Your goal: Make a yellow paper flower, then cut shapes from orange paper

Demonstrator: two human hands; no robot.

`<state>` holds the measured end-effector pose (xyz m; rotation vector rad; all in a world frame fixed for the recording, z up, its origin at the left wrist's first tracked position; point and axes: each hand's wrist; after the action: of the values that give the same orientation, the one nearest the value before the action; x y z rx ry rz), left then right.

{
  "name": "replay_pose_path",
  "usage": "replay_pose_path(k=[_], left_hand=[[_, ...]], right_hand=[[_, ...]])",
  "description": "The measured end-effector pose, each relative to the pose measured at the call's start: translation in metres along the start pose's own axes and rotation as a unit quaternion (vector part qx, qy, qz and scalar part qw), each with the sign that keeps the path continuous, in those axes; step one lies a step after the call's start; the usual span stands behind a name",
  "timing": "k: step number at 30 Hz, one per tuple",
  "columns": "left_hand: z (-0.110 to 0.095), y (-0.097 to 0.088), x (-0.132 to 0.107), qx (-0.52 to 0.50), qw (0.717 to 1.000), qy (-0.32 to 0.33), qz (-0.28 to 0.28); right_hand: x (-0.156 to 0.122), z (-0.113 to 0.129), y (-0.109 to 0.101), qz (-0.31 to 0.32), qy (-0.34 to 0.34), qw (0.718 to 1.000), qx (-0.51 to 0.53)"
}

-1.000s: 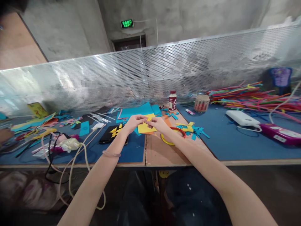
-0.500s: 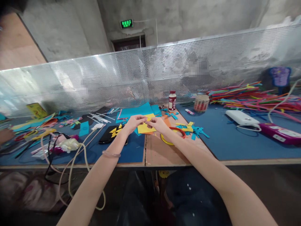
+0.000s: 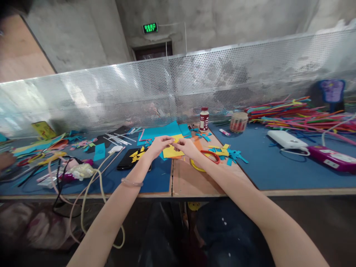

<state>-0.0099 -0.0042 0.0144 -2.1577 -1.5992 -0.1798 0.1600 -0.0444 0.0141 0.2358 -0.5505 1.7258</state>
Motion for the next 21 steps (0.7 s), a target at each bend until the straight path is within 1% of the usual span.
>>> replay_pose_path(k=[6, 16, 21], left_hand=[[-0.0022, 0.0012, -0.0009, -0.008, 1.000, 0.000, 0.001], [-0.0012, 0.0020, 0.0019, -0.032, 0.999, -0.007, -0.011], [-0.0013, 0.0026, 0.0006, -0.050, 0.999, -0.014, 0.001]], right_hand=[[-0.0002, 0.0008, 0.0003, 0.000, -0.006, 1.000, 0.000], [0.0016, -0.0049, 0.0015, 0.008, -0.010, 1.000, 0.023], [0.0023, -0.0067, 0.0004, 0.012, -0.001, 0.999, 0.031]])
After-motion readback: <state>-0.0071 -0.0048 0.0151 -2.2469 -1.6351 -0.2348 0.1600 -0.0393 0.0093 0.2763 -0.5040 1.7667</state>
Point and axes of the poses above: each hand's wrist, its own x-axis towards the middle knuckle, its own y-axis out of the palm, z = x × y, and after that the axes turned 10 degrees about x, right-handed
